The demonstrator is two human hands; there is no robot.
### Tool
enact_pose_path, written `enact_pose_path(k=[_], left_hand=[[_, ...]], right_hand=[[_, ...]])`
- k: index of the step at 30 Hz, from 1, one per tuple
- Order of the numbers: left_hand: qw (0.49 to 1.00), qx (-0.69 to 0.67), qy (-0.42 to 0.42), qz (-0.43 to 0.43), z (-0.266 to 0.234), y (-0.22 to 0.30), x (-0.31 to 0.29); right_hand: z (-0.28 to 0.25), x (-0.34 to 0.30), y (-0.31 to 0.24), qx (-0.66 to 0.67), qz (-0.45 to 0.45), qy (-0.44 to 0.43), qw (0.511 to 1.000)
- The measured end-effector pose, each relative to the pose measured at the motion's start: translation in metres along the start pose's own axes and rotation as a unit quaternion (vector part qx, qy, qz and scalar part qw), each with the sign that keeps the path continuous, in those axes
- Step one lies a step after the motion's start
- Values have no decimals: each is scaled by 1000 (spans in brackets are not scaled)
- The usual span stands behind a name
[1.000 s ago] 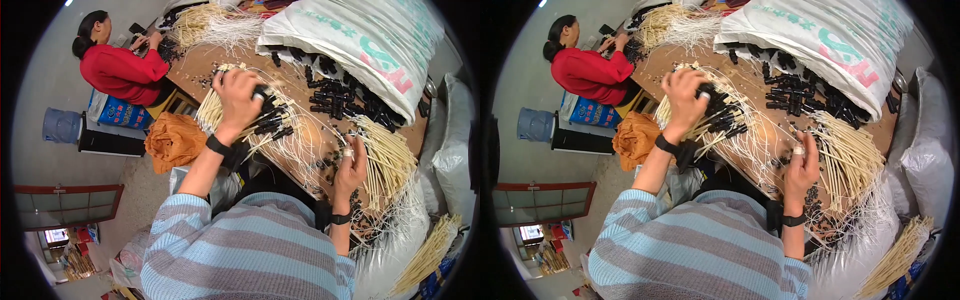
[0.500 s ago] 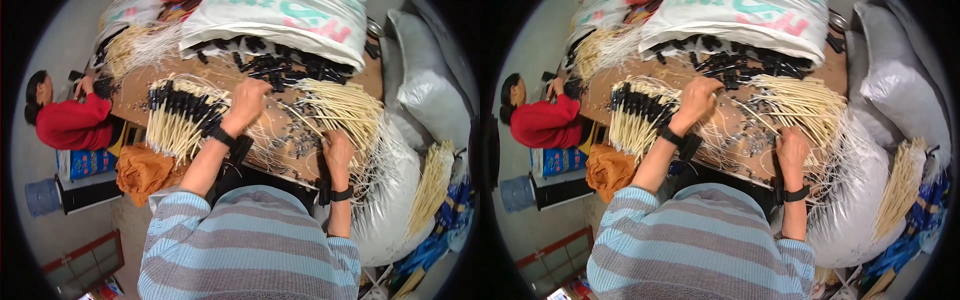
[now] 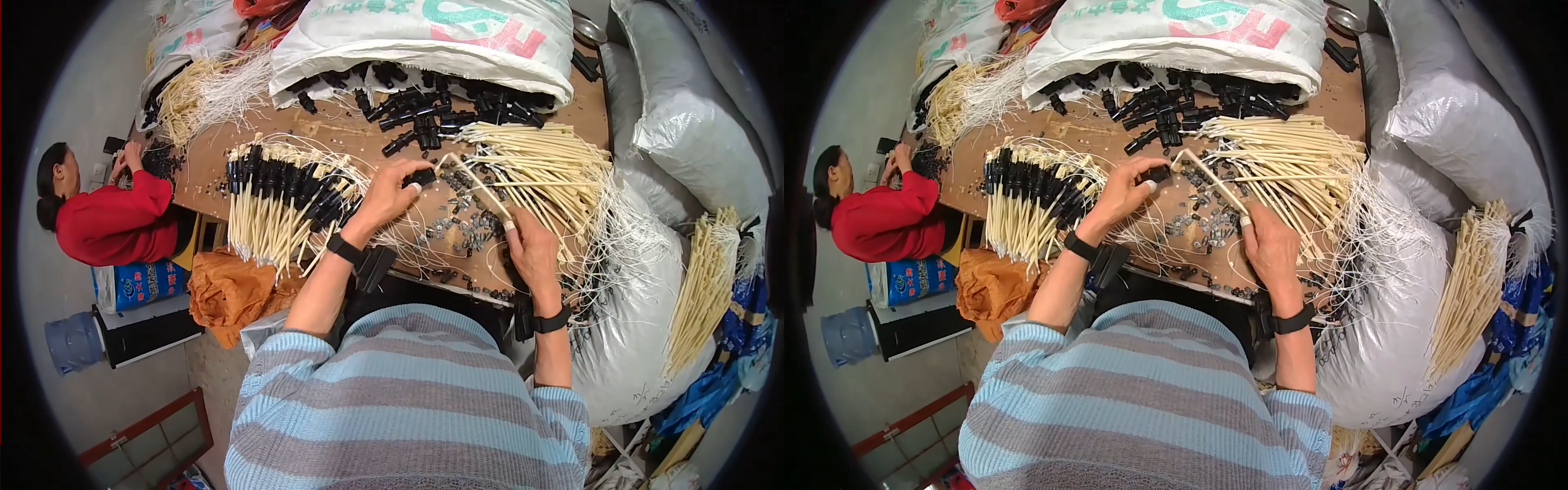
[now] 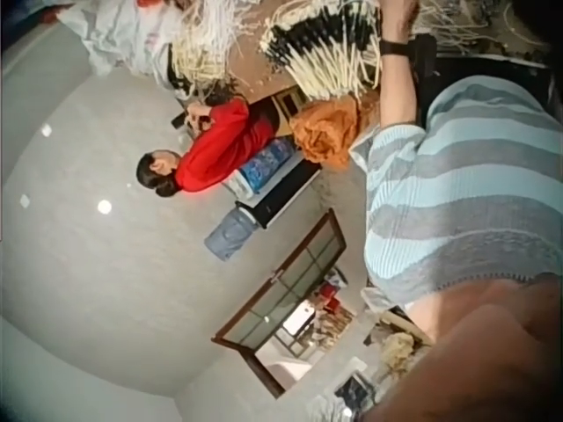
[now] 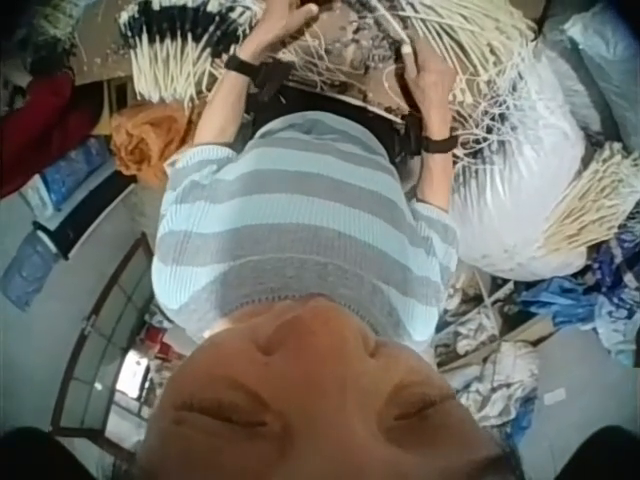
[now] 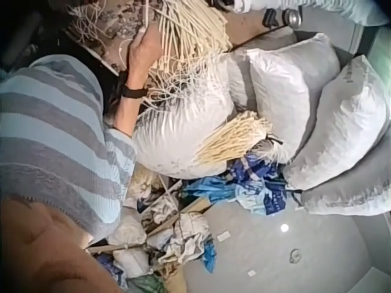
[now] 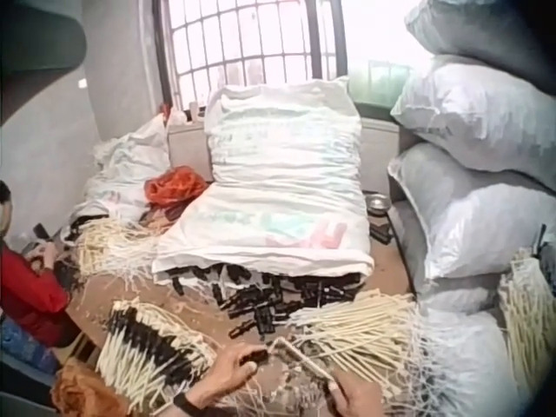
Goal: Assembling wire harnesses by attaching plastic connectors to bunches of wires.
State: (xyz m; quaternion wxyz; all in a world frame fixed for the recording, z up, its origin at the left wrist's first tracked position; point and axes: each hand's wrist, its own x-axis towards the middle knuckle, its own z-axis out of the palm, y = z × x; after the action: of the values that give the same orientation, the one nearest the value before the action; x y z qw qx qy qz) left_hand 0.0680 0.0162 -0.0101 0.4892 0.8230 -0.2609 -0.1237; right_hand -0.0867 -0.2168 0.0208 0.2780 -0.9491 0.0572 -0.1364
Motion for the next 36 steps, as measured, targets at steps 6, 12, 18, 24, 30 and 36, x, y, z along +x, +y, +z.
enact_pose_path(k=[6,12,18,24,30,36], left_hand=[[993,-104,-37,-46,-6,4,-7],[937,172,-95,289,-6,20,-12],[940,178,-103,271,18,72,-34],[988,147,6,-40,6,4,-37],[995,-37,-2,-91,29,34,-37],[979,-131,-56,-148,16,44,-32]], right_hand=[[-9,-12,-15,105,-6,-28,994],[1,-16,-17,60,-118,-40,990],[25,0,-34,-43,3,55,998],[-14,0,-27,443,31,-65,894],[30,-10,-41,122,-40,-44,991],[31,-11,-35,24,-76,36,996]])
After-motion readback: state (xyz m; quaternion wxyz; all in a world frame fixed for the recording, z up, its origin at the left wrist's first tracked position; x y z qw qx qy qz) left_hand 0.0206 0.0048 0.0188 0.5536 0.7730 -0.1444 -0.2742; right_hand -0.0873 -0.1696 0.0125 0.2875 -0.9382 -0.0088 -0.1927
